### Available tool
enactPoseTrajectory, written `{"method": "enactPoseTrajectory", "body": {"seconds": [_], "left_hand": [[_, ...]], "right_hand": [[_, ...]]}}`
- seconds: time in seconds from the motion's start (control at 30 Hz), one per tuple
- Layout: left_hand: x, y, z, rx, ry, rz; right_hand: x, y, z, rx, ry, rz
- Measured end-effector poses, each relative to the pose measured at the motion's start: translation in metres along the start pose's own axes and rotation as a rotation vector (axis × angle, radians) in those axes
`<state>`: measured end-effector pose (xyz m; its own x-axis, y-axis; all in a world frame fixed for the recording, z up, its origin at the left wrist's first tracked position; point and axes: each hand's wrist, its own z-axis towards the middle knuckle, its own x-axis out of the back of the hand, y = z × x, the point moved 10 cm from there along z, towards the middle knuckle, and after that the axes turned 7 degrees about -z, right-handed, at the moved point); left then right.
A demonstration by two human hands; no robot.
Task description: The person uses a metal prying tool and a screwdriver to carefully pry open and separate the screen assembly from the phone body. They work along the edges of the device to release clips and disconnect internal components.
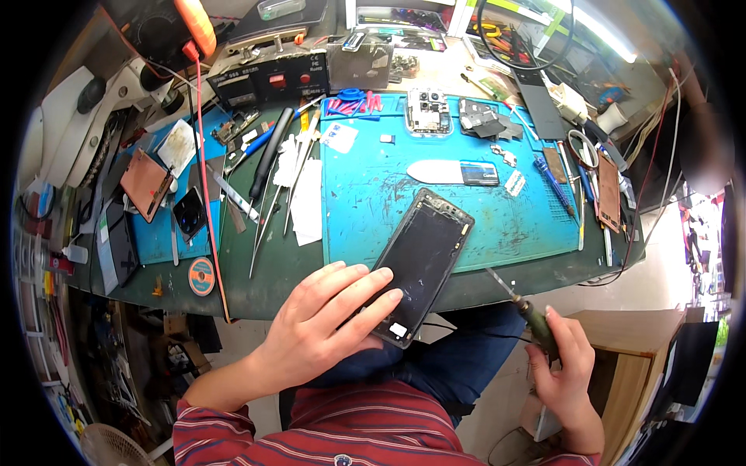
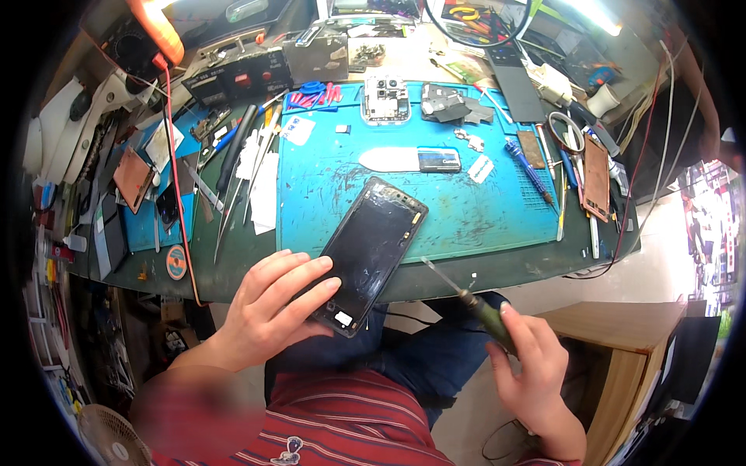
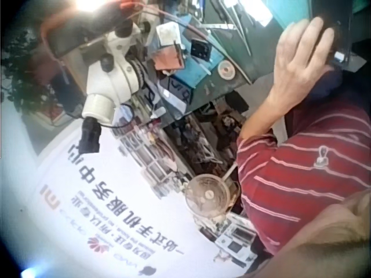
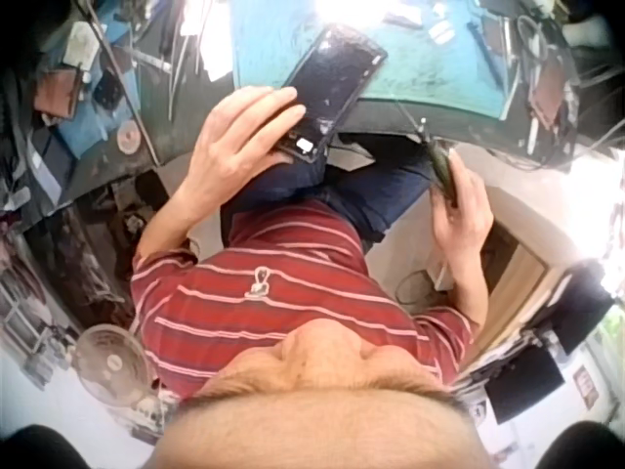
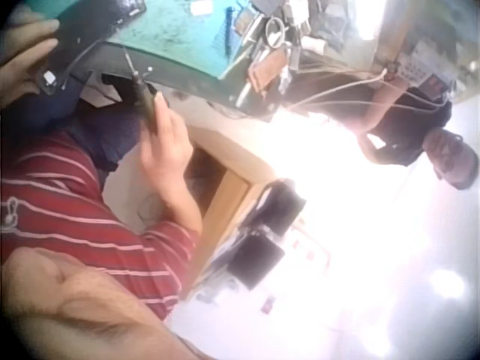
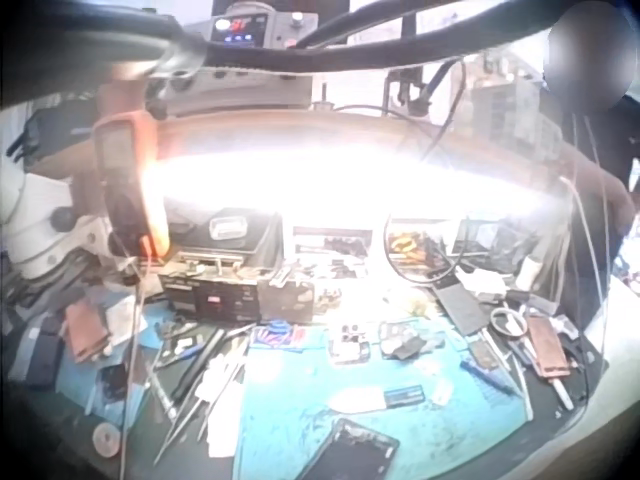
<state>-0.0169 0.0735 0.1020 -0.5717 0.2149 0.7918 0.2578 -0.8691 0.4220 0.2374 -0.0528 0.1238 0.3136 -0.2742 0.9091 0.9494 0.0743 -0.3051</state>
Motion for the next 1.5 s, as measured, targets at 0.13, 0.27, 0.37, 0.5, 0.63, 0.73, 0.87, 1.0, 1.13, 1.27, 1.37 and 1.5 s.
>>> {"method": "enactPoseTrajectory", "body": {"seconds": [0.13,0.27,0.37,0.5,0.63,0.73,0.87,1.0,1.13,1.27,1.37,1.5], "left_hand": [[-0.001,0.016,0.008,-0.211,-0.038,0.116],[0.014,0.031,0.019,-0.328,0.145,-0.035],[0.029,0.021,0.034,-0.328,0.263,-0.21],[0.06,0.016,0.048,-0.207,0.396,-0.124],[0.061,0.04,0.049,-0.253,0.416,0.17],[0.031,0.06,0.051,-0.329,0.362,0.318],[-0.018,0.069,0.061,-0.288,0.297,0.336],[-0.06,0.064,0.088,-0.091,0.185,0.357],[-0.072,0.059,0.097,-0.014,0.078,0.291],[-0.059,0.05,0.09,-0.018,-0.002,0.089],[-0.05,0.045,0.092,-0.061,0.012,0.054],[-0.079,0.043,0.099,-0.032,-0.108,0.031]], "right_hand": [[0.0,0.013,-0.002,-0.143,-0.055,0.126],[0.001,0.013,-0.006,-0.183,-0.049,0.158],[0.008,0.016,-0.01,-0.2,-0.018,0.155],[0.021,0.023,-0.022,-0.223,0.029,0.142],[0.03,0.035,-0.035,-0.264,0.08,0.123],[0.037,0.036,-0.033,-0.253,0.075,0.117],[0.045,0.03,-0.02,-0.209,0.055,0.055],[0.051,0.032,-0.002,-0.201,0.014,-0.043],[0.051,0.031,0.014,-0.117,-0.067,-0.12],[0.048,0.033,0.02,-0.064,-0.172,-0.2],[0.051,0.032,0.026,-0.041,-0.219,-0.289],[0.051,0.027,0.036,0.012,-0.272,-0.368]]}}
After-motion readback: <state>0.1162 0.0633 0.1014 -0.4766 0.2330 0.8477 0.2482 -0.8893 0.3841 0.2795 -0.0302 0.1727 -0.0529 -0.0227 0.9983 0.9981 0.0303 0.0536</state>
